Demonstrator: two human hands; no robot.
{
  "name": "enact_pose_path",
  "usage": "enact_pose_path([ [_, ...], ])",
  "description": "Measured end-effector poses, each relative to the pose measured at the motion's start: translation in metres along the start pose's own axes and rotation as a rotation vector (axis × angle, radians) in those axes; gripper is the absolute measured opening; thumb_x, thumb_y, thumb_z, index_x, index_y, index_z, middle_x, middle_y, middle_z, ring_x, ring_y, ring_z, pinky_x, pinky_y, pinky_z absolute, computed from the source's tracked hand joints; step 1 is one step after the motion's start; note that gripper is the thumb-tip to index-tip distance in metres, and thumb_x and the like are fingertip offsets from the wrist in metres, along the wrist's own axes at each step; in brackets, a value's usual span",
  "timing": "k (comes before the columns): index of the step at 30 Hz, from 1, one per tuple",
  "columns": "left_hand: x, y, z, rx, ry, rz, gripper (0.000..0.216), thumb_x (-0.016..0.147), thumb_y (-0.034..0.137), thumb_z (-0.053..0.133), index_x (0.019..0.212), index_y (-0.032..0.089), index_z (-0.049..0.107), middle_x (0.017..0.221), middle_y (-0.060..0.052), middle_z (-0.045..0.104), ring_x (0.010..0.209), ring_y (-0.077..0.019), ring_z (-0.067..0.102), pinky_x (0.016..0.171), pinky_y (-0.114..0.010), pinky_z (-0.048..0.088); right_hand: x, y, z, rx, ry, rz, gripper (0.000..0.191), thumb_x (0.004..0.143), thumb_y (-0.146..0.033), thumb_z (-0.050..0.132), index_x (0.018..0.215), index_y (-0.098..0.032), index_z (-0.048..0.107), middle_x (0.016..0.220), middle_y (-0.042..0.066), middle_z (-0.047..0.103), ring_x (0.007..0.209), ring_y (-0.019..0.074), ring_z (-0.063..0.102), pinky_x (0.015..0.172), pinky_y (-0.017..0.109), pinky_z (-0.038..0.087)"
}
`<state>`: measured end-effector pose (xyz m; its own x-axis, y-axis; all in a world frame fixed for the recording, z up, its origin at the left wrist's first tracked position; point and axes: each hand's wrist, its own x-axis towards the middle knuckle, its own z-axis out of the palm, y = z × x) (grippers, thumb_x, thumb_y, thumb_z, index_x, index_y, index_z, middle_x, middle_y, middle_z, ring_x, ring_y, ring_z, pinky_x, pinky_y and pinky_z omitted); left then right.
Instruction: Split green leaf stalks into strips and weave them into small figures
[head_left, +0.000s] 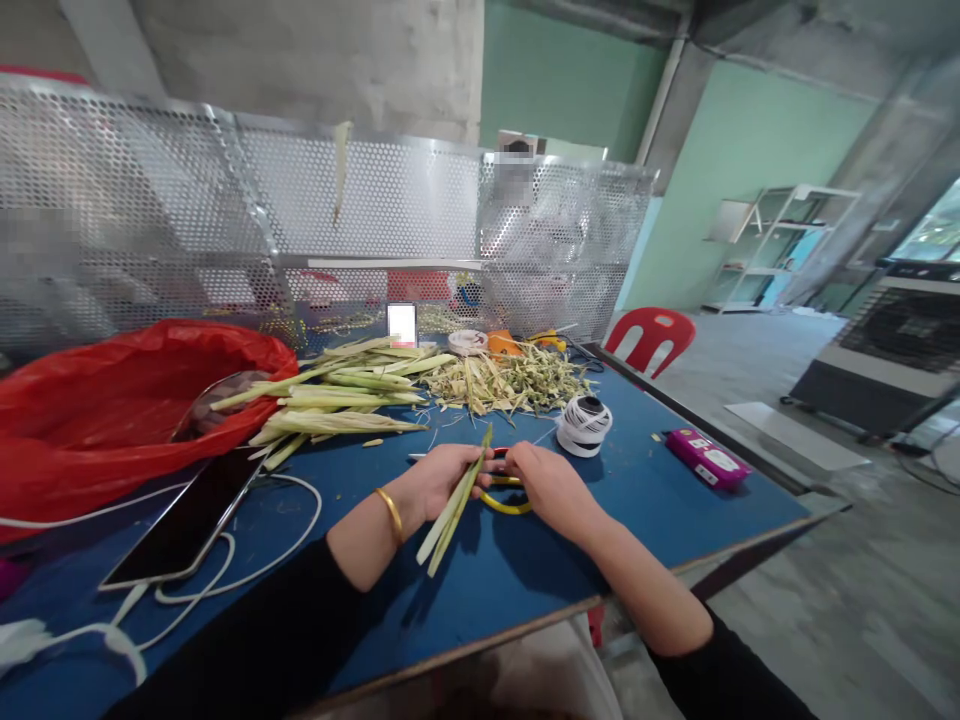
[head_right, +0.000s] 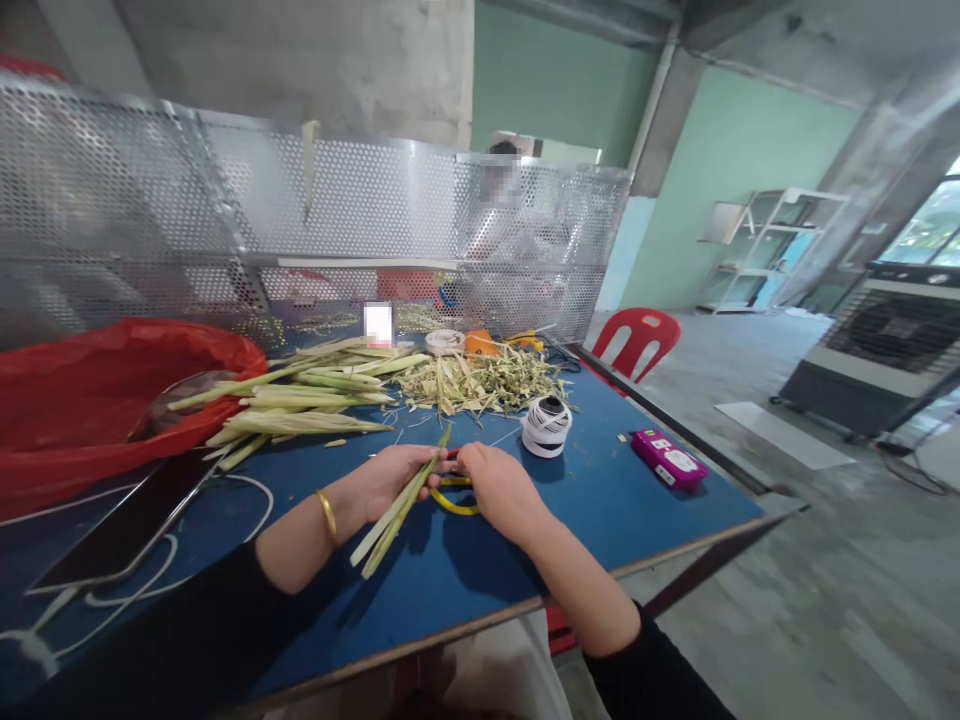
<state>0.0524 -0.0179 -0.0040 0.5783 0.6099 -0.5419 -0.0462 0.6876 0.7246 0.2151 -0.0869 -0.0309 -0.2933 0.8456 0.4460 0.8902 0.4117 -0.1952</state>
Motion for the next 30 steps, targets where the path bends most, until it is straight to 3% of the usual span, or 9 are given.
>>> enact_pose_path([
  [3, 0.016, 0.004, 0.009, 0.011, -0.074, -0.086, 0.015, 0.085, 0.013, 0.048, 0.076, 0.008, 0.06, 0.049, -0.002, 0.056, 0.034, -0.0084, 0.048, 0.032, -0.015, 0.039, -0.014, -0.007, 0.005, 0.03, -0.032, -0.093, 0.017, 0.092, -0.012, 0.037, 0.087, -0.017, 0.052, 0.084, 0.007, 0.062, 0.076, 0.0169, 0.055, 0.07, 0.027, 0.04],
  [7, 0.023, 0.004, 0.017, -0.039, -0.091, -0.071, 0.019, 0.088, 0.01, 0.042, 0.076, 0.008, 0.057, 0.053, -0.004, 0.057, 0.042, -0.0092, 0.055, 0.046, -0.017, 0.051, -0.029, -0.01, -0.004, 0.074, -0.073, -0.131, 0.019, 0.093, -0.015, 0.037, 0.084, -0.018, 0.054, 0.083, 0.006, 0.063, 0.076, 0.0161, 0.056, 0.07, 0.026, 0.042],
  [9, 0.023, 0.004, 0.017, -0.071, -0.054, -0.026, 0.02, 0.089, 0.008, 0.039, 0.076, 0.01, 0.055, 0.05, -0.002, 0.054, 0.043, -0.0091, 0.056, 0.053, -0.018, 0.054, -0.029, -0.003, -0.019, 0.05, 0.009, -0.015, 0.018, 0.094, -0.025, 0.04, 0.087, -0.019, 0.055, 0.088, 0.006, 0.063, 0.077, 0.0159, 0.058, 0.069, 0.026, 0.043],
  [12, 0.023, 0.003, 0.016, -0.109, 0.01, 0.034, 0.018, 0.089, 0.008, 0.039, 0.078, 0.012, 0.052, 0.048, 0.001, 0.052, 0.042, -0.0096, 0.055, 0.054, -0.02, 0.055, -0.012, 0.021, -0.045, -0.28, 0.276, 0.454, 0.04, 0.085, -0.054, 0.05, 0.1, -0.016, 0.055, 0.102, 0.014, 0.061, 0.083, 0.0235, 0.061, 0.065, 0.03, 0.044],
  [14, 0.022, 0.004, 0.015, -0.125, 0.047, 0.062, 0.016, 0.089, 0.009, 0.04, 0.079, 0.013, 0.051, 0.048, 0.001, 0.052, 0.043, -0.011, 0.057, 0.052, -0.021, 0.055, 0.005, 0.04, -0.056, -0.472, 0.189, 0.634, 0.064, 0.076, -0.067, 0.052, 0.108, -0.011, 0.053, 0.106, 0.021, 0.058, 0.091, 0.0322, 0.061, 0.066, 0.035, 0.046],
  [17, 0.02, 0.005, 0.014, -0.154, 0.099, 0.118, 0.015, 0.088, 0.007, 0.04, 0.081, 0.013, 0.052, 0.048, 0.002, 0.05, 0.042, -0.0109, 0.057, 0.051, -0.02, 0.055, 0.027, 0.063, -0.061, -0.511, -0.112, 0.733, 0.068, 0.076, -0.07, 0.047, 0.104, -0.008, 0.057, 0.096, 0.022, 0.061, 0.087, 0.034, 0.063, 0.07, 0.04, 0.047],
  [22, 0.014, 0.016, 0.007, -0.223, 0.162, 0.196, 0.016, 0.088, 0.005, 0.039, 0.082, 0.013, 0.053, 0.048, 0.003, 0.05, 0.039, -0.0095, 0.053, 0.051, -0.022, 0.055, 0.034, 0.098, -0.079, -0.391, -0.4, 0.549, 0.047, 0.076, -0.036, 0.061, 0.12, -0.019, 0.055, 0.12, 0.015, 0.056, 0.101, 0.0294, 0.06, 0.081, 0.036, 0.045],
  [26, 0.013, 0.027, -0.001, -0.267, 0.188, 0.207, 0.016, 0.087, 0.005, 0.042, 0.08, 0.012, 0.055, 0.048, 0.002, 0.05, 0.042, -0.0111, 0.056, 0.047, -0.021, 0.054, 0.028, 0.12, -0.088, -0.308, -0.436, 0.488, 0.059, 0.074, -0.031, 0.065, 0.13, -0.024, 0.048, 0.135, 0.01, 0.046, 0.115, 0.0234, 0.053, 0.09, 0.028, 0.042],
  [30, 0.011, 0.034, -0.009, -0.296, 0.185, 0.234, 0.02, 0.087, 0.003, 0.04, 0.076, 0.011, 0.056, 0.048, 0.002, 0.05, 0.04, -0.0086, 0.053, 0.052, -0.02, 0.055, 0.021, 0.124, -0.076, -0.343, -0.259, 0.571, 0.053, 0.082, -0.043, 0.055, 0.126, -0.014, 0.051, 0.118, 0.018, 0.055, 0.102, 0.0279, 0.059, 0.087, 0.037, 0.043],
])
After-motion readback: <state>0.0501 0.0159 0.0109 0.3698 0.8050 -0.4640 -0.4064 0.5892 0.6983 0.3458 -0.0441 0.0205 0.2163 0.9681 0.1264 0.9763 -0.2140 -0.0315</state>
